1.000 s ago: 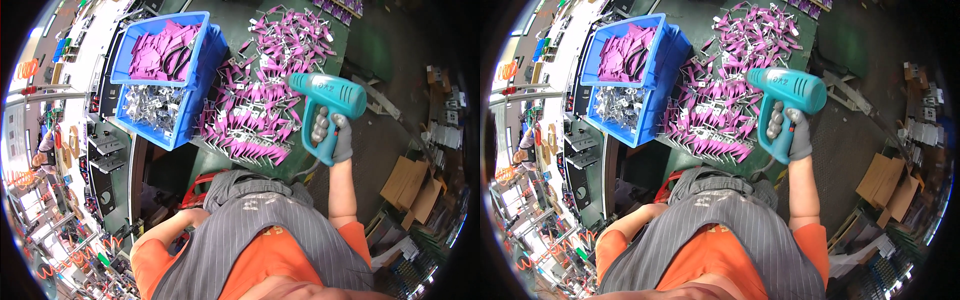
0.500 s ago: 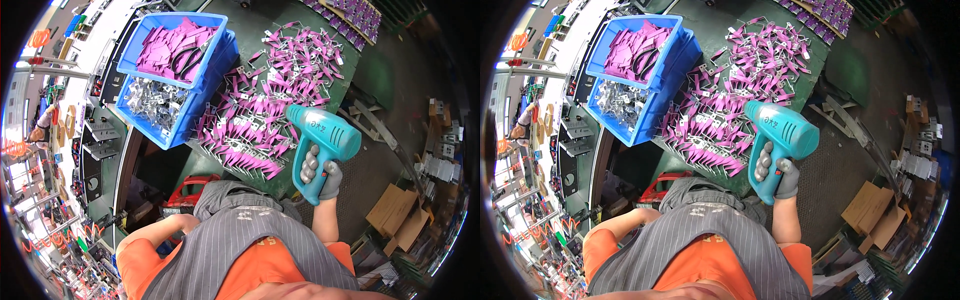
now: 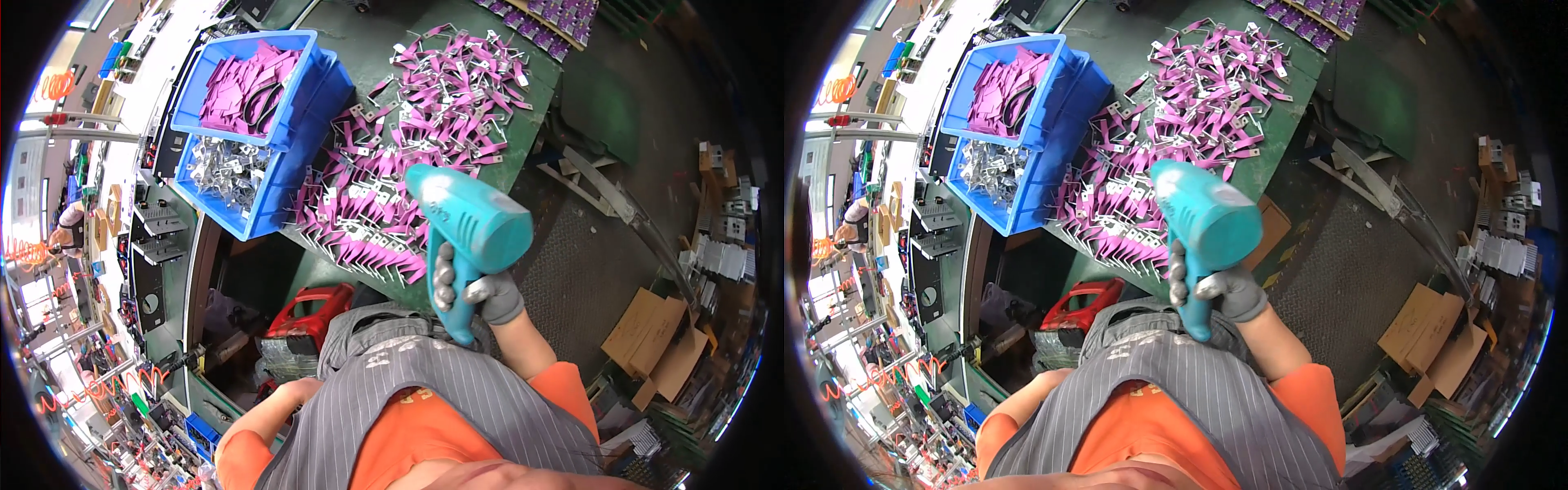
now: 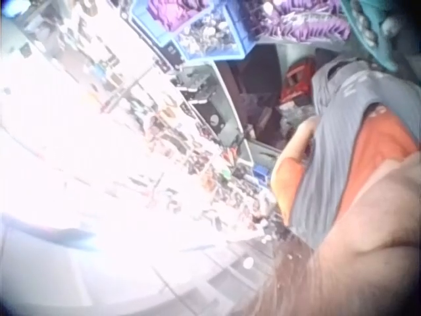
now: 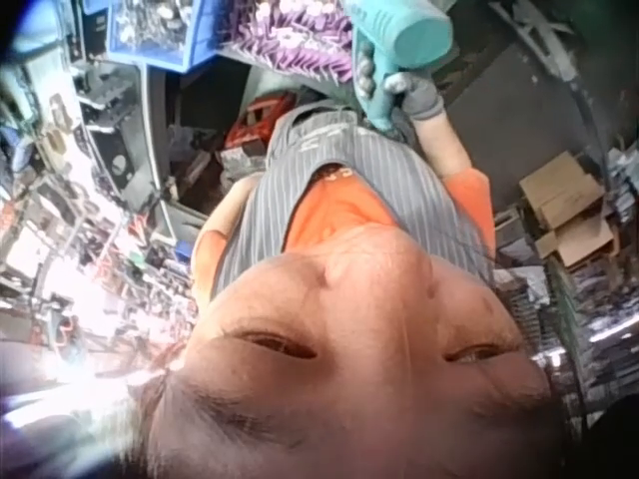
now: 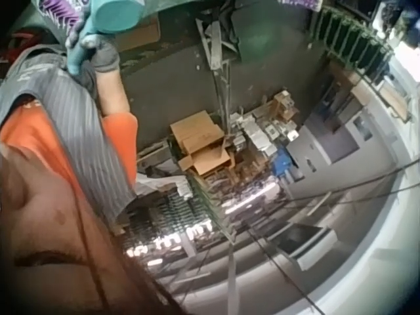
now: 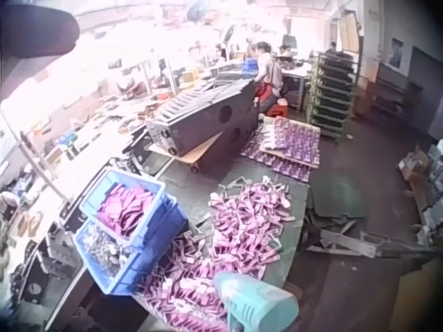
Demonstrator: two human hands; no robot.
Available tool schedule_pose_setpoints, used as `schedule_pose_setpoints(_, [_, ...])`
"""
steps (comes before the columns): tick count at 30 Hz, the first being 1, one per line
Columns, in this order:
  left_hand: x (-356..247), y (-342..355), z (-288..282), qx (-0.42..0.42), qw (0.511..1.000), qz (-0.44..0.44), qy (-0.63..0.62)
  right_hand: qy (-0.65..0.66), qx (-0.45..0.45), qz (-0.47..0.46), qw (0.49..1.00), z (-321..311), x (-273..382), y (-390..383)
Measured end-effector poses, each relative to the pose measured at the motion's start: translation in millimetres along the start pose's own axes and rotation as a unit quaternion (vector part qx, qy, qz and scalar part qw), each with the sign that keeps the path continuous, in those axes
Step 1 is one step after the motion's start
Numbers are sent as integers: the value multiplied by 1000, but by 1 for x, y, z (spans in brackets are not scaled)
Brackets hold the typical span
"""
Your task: Use a heat gun to heat-treat small purple components on an assembly workstation.
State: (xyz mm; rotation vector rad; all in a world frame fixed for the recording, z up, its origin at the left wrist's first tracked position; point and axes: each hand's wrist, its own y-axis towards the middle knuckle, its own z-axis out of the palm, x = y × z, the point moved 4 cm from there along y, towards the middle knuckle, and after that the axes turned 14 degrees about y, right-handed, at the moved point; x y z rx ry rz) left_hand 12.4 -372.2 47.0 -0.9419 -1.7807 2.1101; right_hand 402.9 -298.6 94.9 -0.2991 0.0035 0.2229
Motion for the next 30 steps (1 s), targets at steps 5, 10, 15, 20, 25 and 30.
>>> schedule_pose_setpoints(5, [7, 10, 30, -60, 998, -31, -16, -133, 20, 97, 986, -3, -24, 0])
schedule_pose_setpoints(10, [-14, -15, -22, -116, 972, -124, 165, -175, 14, 139, 975, 10, -49, 6])
schedule_pose_setpoints(15, [-38, -52, -75, -523, 758, 55, -386, -280, 55, 205, 936, 8, -98, 17])
schedule_pose_setpoints(20, [-49, -33, -51, -475, 578, 274, -604, -604, 134, 177, 766, 25, -155, 33])
schedule_pose_setpoints(25, [-26, -27, 7, -531, 577, 144, -604, -748, 219, -24, 626, 10, -255, 45])
schedule_pose_setpoints(30, [0, -11, 76, -562, 532, 128, -620, -773, 291, 45, 561, 6, -336, 37])
